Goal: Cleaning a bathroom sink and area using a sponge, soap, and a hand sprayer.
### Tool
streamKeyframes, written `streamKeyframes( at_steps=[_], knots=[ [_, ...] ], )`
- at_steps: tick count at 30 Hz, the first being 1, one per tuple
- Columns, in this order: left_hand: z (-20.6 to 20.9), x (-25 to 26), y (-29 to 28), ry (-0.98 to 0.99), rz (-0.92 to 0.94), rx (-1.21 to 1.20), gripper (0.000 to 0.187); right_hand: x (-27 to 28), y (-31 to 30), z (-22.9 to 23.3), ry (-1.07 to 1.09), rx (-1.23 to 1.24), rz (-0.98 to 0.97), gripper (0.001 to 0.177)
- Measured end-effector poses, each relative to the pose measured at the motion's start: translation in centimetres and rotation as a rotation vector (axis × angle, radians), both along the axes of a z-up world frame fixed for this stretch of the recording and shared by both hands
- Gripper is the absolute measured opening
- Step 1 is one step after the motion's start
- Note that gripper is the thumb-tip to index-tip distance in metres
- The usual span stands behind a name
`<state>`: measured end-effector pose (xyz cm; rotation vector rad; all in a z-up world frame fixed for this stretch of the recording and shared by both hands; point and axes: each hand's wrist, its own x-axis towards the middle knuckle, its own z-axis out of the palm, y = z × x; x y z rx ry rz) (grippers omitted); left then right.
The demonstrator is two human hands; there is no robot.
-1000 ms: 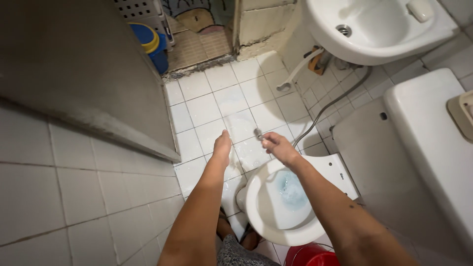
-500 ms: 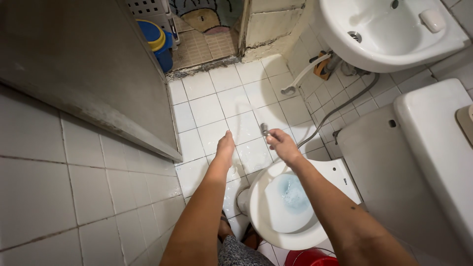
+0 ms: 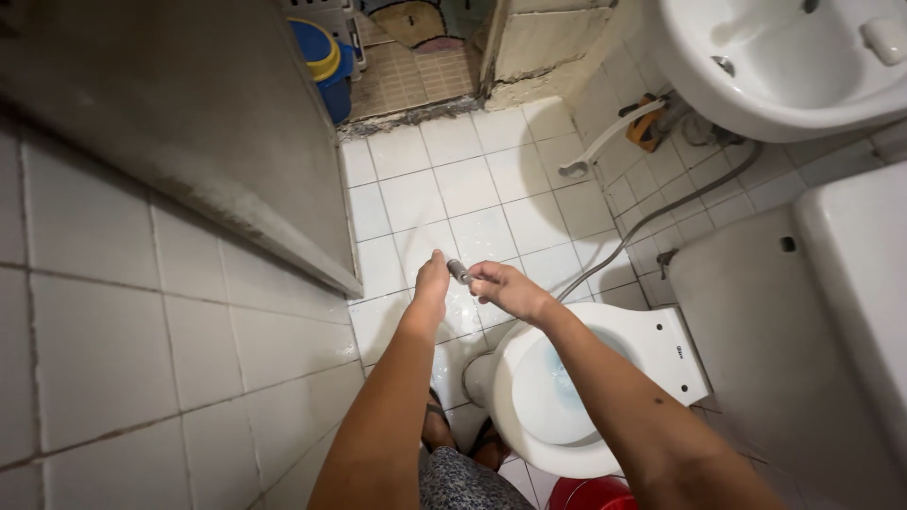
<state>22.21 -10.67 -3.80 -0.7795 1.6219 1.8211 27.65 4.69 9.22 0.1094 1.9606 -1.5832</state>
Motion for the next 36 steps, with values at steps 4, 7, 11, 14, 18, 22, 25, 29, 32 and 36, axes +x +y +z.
streamKeyframes(
  at_steps=[4, 7, 11, 14, 18, 22, 25, 29, 32, 36],
  knots=[
    [2.5, 0.5, -2.5, -0.098, 0.063, -0.015, 0.065, -0.3, -1.3, -2.2, 0.004, -0.01, -0.038, 0.023],
    [1.7, 1.0, -3.7, -0.089, 0.097, -0.014, 0.065, -0.2, -2.4, -2.3, 0.023, 0.022, -0.062, 0.022],
    [1.1, 1.5, -5.1, -0.052, 0.131, -0.013, 0.065, -0.2, -4.2, -2.6, -0.021, 0.027, 0.048, 0.025],
    [0.3, 1.7, -6.1, -0.046, 0.168, 0.005, 0.064, -0.3, -5.3, -2.2, -0.037, 0.073, 0.05, 0.026],
    [0.5, 1.6, -8.0, -0.03, 0.203, -0.011, 0.062, -0.7, -6.1, -2.8, -0.011, 0.038, 0.069, 0.026],
    [-0.2, 1.2, -9.5, -0.032, 0.24, -0.04, 0.061, -1.4, -8.0, -1.1, -0.008, 0.063, 0.023, 0.025],
    [-0.2, 0.8, -10.2, -0.029, 0.26, -0.001, 0.062, -2.2, -9.2, -0.1, -0.006, 0.069, 0.018, 0.024],
    [0.9, 0.2, -11.1, -0.016, 0.247, -0.092, 0.062, -2.7, -10.4, 1.6, -0.044, 0.106, -0.009, 0.024],
    [1.4, -0.2, -12.0, -0.005, 0.265, -0.131, 0.062, -3.2, -10.7, 1.8, -0.053, 0.131, 0.0, 0.024],
    [2.5, -0.8, -13.1, -0.022, 0.353, -0.211, 0.063, -3.7, -10.2, 0.4, -0.034, 0.103, 0.08, 0.025]
  ],
)
